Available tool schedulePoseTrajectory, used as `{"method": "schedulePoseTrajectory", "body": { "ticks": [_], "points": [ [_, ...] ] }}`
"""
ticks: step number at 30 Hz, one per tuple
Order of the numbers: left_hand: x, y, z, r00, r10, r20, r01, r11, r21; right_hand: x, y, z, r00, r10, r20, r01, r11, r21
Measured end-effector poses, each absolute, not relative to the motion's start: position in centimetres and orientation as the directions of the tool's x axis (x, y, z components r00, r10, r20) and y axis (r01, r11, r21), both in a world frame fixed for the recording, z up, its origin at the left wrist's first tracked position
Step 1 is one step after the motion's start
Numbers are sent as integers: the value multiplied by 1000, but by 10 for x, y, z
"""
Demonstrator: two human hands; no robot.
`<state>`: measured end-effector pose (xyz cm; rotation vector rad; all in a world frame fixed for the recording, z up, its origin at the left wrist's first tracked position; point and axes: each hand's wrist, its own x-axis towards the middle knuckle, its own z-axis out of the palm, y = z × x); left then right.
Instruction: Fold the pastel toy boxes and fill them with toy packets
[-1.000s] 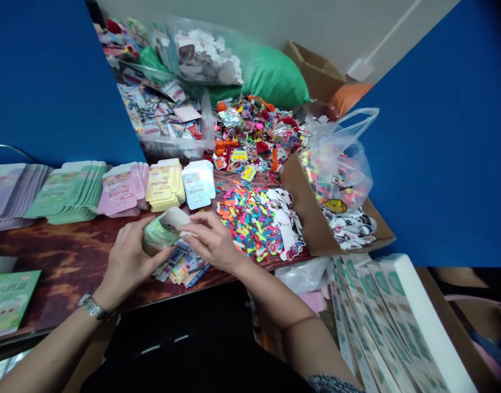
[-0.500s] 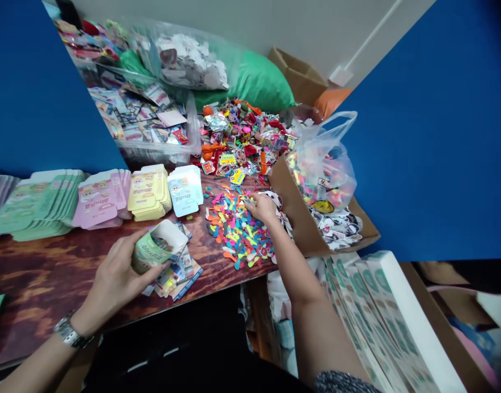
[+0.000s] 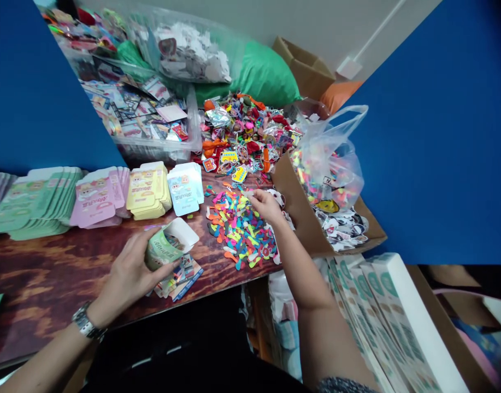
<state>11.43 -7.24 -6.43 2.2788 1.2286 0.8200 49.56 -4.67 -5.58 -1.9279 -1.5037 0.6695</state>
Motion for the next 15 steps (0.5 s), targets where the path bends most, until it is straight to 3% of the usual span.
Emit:
{"method": "schedulePoseTrajectory", "body": {
  "ticks": [4,11,13,15],
  "points": [
    [130,-70,-63,450,847,282,593,-520,614,477,-49,-48,153,988,-35,515,-110,-850],
    [165,-69,-68,458,854,249,621,-507,597,431,-66,-19,33,999,-2,275,-11,-961],
    [173,-70,-69,463,855,233,621,-500,604,415,-73,-13,-22,999,29,320,34,-947],
    [177,-71,-69,460,858,230,622,-496,605,402,-79,-9,-97,992,86,472,122,-873]
  ]
}}
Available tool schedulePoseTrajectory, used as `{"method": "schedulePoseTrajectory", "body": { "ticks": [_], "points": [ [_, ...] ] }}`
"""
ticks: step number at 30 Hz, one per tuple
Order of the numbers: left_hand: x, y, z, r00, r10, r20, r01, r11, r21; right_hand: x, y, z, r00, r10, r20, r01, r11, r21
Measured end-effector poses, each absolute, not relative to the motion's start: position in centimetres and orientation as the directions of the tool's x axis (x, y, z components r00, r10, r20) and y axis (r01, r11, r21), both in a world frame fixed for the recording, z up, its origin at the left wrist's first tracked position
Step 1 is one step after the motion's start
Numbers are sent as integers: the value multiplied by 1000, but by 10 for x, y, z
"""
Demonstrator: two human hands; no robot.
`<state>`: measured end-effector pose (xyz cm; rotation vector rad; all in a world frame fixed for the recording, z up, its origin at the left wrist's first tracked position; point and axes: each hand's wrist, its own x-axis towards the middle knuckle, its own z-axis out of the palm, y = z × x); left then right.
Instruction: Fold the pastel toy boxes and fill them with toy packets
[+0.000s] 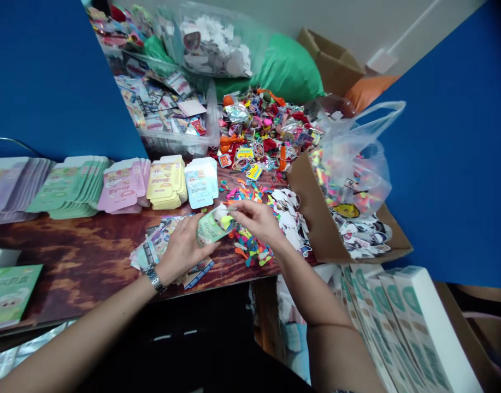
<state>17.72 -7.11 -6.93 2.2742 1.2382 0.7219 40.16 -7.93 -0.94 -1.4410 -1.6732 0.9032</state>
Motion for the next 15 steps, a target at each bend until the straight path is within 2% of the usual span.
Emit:
{"method": "schedulePoseTrajectory", "body": {
  "ticks": [2,5,9,15],
  "points": [
    [178,-72,-70,456,861,228,627,-492,604,393,-84,-8,-206,966,154,617,250,-746],
    [176,-74,-70,456,860,228,628,-493,603,386,-88,-8,-313,927,206,698,371,-612],
    [176,-76,-71,462,861,212,608,-482,631,380,-93,-10,-308,910,276,723,413,-553],
    [179,-76,-69,444,880,171,558,-421,715,372,-98,-8,-239,897,372,725,420,-546]
  ]
}}
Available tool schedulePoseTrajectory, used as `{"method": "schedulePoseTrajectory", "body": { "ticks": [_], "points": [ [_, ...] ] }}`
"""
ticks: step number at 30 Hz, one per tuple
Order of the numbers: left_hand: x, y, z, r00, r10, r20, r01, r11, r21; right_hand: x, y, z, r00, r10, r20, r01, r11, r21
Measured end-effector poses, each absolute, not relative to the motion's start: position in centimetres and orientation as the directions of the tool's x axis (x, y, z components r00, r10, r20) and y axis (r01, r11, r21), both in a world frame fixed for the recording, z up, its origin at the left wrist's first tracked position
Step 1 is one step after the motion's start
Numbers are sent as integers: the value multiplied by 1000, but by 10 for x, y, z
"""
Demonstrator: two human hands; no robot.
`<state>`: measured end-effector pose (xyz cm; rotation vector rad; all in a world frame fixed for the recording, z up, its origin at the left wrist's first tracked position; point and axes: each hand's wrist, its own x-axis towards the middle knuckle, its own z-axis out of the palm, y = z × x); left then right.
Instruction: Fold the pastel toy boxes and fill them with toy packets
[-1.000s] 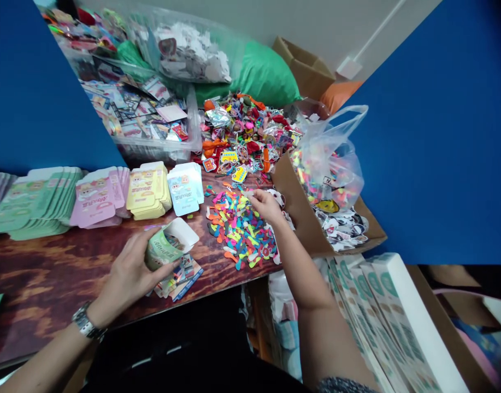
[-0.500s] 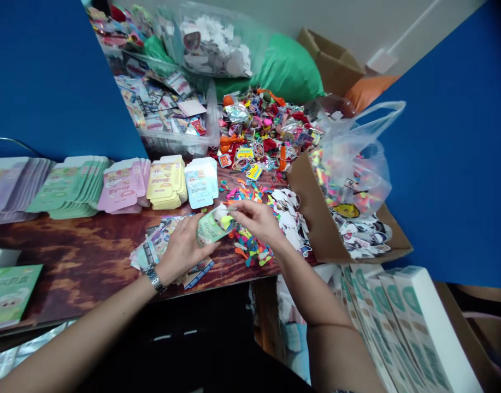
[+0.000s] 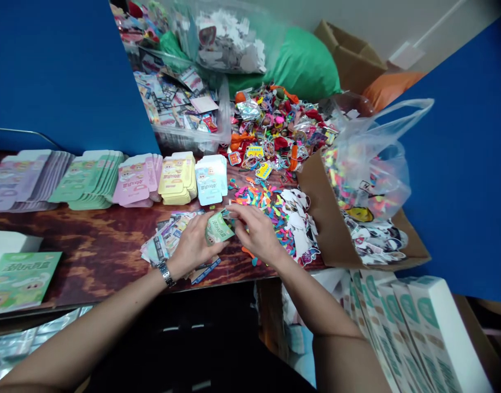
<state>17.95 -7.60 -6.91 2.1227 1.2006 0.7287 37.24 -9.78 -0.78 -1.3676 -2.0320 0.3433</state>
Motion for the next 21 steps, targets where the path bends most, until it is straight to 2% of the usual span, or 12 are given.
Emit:
{"method": "schedulePoseTrajectory", "body": {
  "ticks": [4,9,14,21],
  "points": [
    [178,-75,-69,427,890,163,551,-398,734,373,-100,-6,-194,890,413,720,416,-556],
    [177,-75,-68,421,886,194,560,-422,713,375,-101,-5,-233,899,371,682,423,-597],
    [179,-77,-68,465,855,229,510,-470,720,374,-102,-1,-284,883,374,674,461,-578],
    [177,-75,-69,453,867,209,541,-454,708,374,-103,-3,-217,891,398,679,431,-595]
  ]
}}
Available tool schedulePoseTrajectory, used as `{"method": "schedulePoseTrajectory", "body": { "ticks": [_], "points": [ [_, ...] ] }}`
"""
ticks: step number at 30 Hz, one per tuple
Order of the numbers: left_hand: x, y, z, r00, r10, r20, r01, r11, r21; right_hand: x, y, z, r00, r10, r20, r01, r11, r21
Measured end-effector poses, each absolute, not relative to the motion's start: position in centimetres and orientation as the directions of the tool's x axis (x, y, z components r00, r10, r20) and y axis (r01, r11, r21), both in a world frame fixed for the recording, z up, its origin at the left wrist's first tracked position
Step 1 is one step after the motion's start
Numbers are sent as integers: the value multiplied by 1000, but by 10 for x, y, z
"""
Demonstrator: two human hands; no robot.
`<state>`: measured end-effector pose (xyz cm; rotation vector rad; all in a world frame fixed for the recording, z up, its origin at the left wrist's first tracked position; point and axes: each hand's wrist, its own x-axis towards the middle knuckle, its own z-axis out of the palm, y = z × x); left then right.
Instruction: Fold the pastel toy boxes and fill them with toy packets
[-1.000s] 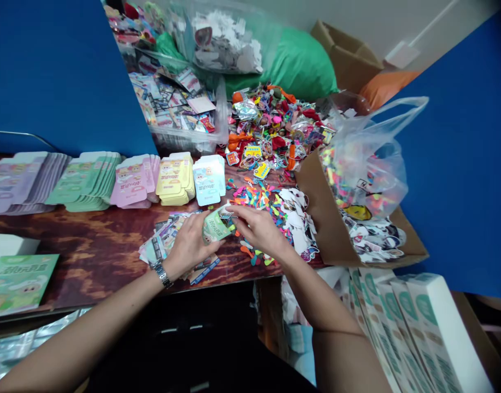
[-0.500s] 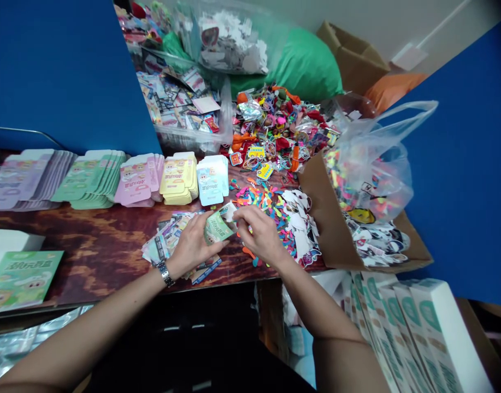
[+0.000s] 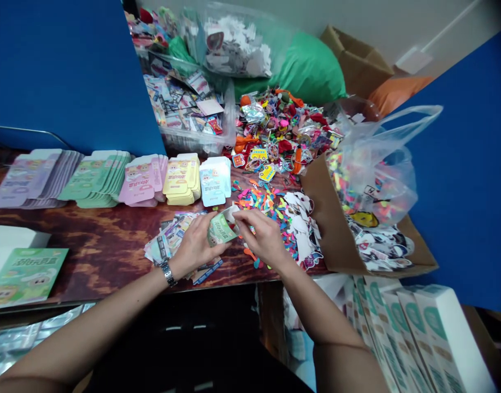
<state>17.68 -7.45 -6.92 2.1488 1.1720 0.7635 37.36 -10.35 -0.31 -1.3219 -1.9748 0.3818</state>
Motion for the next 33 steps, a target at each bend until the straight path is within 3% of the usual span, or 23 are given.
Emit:
{"method": "schedulePoseTrajectory", "body": {
  "ticks": [4,10,15,19,22,27,30,33],
  "points": [
    [176,-75,-69,464,853,239,537,-485,690,375,-100,-4,-174,879,443,693,429,-579],
    [175,-74,-67,468,847,253,545,-502,672,379,-90,-6,-266,850,454,783,466,-413],
    [171,-73,-67,476,814,331,559,-571,601,378,-89,-6,-252,863,438,781,449,-434],
    [168,-72,-70,514,763,392,576,-645,502,374,-91,-11,-267,868,418,824,431,-368],
    [167,-69,-72,545,740,395,581,-672,459,374,-91,-15,-233,879,417,819,408,-403],
    [171,-63,-70,447,824,346,593,-564,575,376,-90,-16,-222,882,415,750,427,-506],
    [176,-64,-69,441,863,248,558,-479,677,375,-90,-15,-276,877,393,729,458,-508],
    [179,-66,-67,412,899,147,532,-368,763,380,-87,-13,-262,893,365,672,441,-596]
  ]
}}
